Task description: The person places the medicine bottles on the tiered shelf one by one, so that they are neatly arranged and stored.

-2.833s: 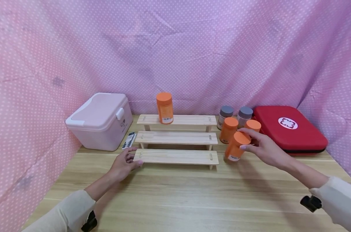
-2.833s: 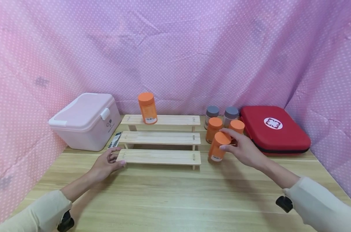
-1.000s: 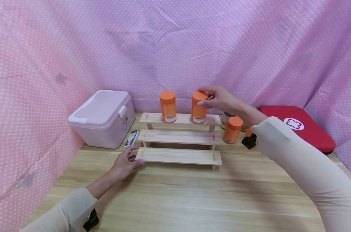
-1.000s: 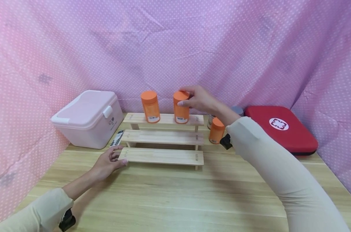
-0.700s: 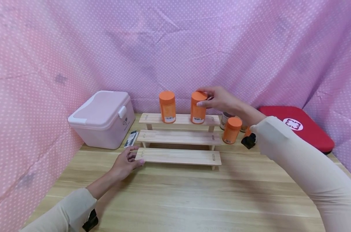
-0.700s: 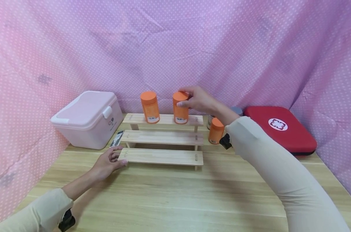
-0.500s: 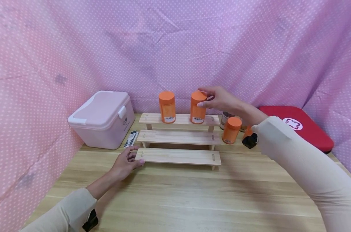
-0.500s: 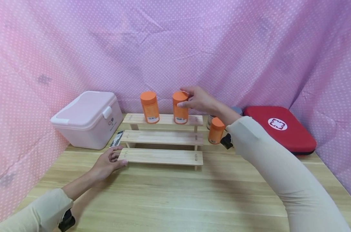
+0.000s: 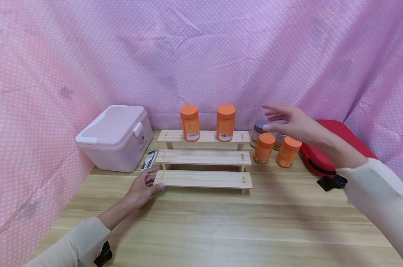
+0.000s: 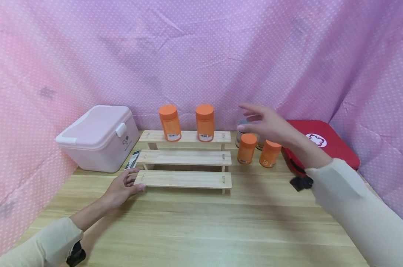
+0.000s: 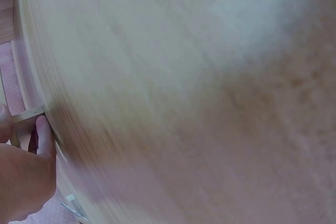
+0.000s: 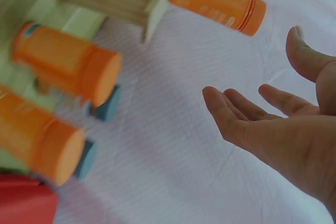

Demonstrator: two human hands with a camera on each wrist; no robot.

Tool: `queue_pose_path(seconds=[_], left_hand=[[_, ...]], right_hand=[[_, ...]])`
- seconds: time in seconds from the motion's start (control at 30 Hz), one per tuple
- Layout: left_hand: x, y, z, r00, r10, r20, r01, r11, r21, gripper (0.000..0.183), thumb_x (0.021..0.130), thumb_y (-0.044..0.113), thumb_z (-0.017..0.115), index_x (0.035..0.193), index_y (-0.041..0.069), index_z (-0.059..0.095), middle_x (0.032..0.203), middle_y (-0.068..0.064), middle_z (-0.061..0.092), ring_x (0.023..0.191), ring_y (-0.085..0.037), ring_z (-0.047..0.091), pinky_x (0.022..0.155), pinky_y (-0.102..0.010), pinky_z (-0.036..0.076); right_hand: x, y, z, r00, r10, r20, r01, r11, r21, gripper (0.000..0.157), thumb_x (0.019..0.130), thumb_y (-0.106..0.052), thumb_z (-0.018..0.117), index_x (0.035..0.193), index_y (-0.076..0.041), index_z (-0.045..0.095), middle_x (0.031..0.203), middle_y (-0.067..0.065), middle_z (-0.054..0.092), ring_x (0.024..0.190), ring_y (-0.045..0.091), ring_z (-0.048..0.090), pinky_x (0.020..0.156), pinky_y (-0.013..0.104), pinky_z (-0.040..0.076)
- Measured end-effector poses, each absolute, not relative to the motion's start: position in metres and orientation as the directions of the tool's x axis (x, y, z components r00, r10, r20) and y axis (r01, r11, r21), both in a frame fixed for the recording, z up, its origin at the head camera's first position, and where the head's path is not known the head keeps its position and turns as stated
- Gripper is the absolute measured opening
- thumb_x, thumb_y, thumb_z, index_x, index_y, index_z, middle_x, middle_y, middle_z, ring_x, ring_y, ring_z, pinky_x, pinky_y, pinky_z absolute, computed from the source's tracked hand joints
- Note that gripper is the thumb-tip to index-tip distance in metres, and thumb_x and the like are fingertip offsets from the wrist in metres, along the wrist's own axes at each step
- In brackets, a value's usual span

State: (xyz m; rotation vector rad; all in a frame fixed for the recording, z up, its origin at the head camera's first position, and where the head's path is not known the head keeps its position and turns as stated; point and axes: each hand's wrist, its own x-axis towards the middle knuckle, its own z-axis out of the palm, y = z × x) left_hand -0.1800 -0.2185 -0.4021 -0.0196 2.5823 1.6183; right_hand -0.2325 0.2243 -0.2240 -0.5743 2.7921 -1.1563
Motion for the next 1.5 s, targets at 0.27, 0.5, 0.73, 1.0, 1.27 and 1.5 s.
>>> queue_pose_path(seconds=[0.27, 0.5, 0.73, 1.0, 1.27, 1.5], left_hand=[[-0.18, -0.219, -0.403, -0.996, 0.039, -0.075, -0.05, 0.442, 0.896, 0.061, 0.087, 0.006, 0.07, 0.139, -0.001, 0.038, 0.115, -0.025, 0.063, 0.093, -0.021, 0.064, 0.073, -0.02, 0.052], [-0.178, -0.218, -0.402, -0.997, 0.037, -0.069, -0.044, 0.465, 0.884, 0.061, 0.087, 0.008, 0.071, 0.138, -0.001, 0.039, 0.116, -0.024, 0.063, 0.098, -0.025, 0.063, 0.075, -0.021, 0.052], [-0.177, -0.218, -0.402, -0.997, 0.041, -0.058, -0.032, 0.469, 0.883, 0.06, 0.087, 0.008, 0.071, 0.138, -0.001, 0.039, 0.115, -0.024, 0.063, 0.098, -0.025, 0.063, 0.075, -0.02, 0.051], [-0.178, -0.218, -0.403, -0.997, 0.04, -0.065, -0.039, 0.457, 0.888, 0.061, 0.088, 0.007, 0.07, 0.139, 0.0, 0.038, 0.12, -0.026, 0.061, 0.103, -0.028, 0.063, 0.077, -0.022, 0.052], [-0.179, -0.22, -0.404, -0.998, 0.04, -0.055, -0.031, 0.458, 0.888, 0.061, 0.088, 0.007, 0.07, 0.139, -0.001, 0.038, 0.116, -0.025, 0.063, 0.098, -0.026, 0.064, 0.076, -0.021, 0.052], [-0.179, -0.22, -0.406, -0.998, 0.049, -0.045, -0.018, 0.457, 0.889, 0.06, 0.088, 0.006, 0.07, 0.139, -0.001, 0.038, 0.116, -0.026, 0.062, 0.099, -0.027, 0.064, 0.076, -0.021, 0.052]], right_hand=[[-0.202, 0.266, -0.262, -0.945, -0.307, 0.118, -0.306, 0.693, -0.653, 0.061, 0.09, -0.031, 0.07, 0.144, -0.017, 0.045, 0.127, 0.012, 0.059, 0.114, 0.026, 0.057, 0.079, 0.012, 0.046], [-0.184, 0.289, -0.289, -0.942, -0.304, 0.146, -0.327, 0.718, -0.615, 0.059, 0.089, -0.028, 0.07, 0.141, -0.013, 0.048, 0.129, 0.016, 0.058, 0.108, 0.006, 0.056, 0.078, 0.007, 0.044], [-0.178, 0.3, -0.308, -0.947, -0.294, 0.129, -0.305, 0.695, -0.651, 0.057, 0.089, -0.025, 0.07, 0.139, -0.006, 0.049, 0.125, 0.019, 0.059, 0.097, -0.013, 0.051, 0.077, 0.01, 0.047], [-0.184, 0.309, -0.321, -0.941, -0.237, 0.241, -0.337, 0.7, -0.629, 0.055, 0.088, -0.021, 0.072, 0.135, -0.002, 0.051, 0.126, 0.022, 0.057, 0.095, -0.016, 0.049, 0.076, 0.004, 0.042], [-0.207, 0.318, -0.318, -0.96, -0.103, 0.26, -0.246, 0.755, -0.608, 0.065, 0.088, -0.031, 0.072, 0.142, -0.006, 0.044, 0.134, 0.023, 0.051, 0.106, 0.027, 0.06, 0.07, 0.003, 0.038], [-0.231, 0.319, -0.327, -0.98, -0.141, 0.14, -0.198, 0.755, -0.625, 0.079, 0.091, -0.035, 0.067, 0.148, 0.003, 0.027, 0.14, 0.033, 0.038, 0.121, 0.054, 0.042, 0.095, 0.055, 0.043]])
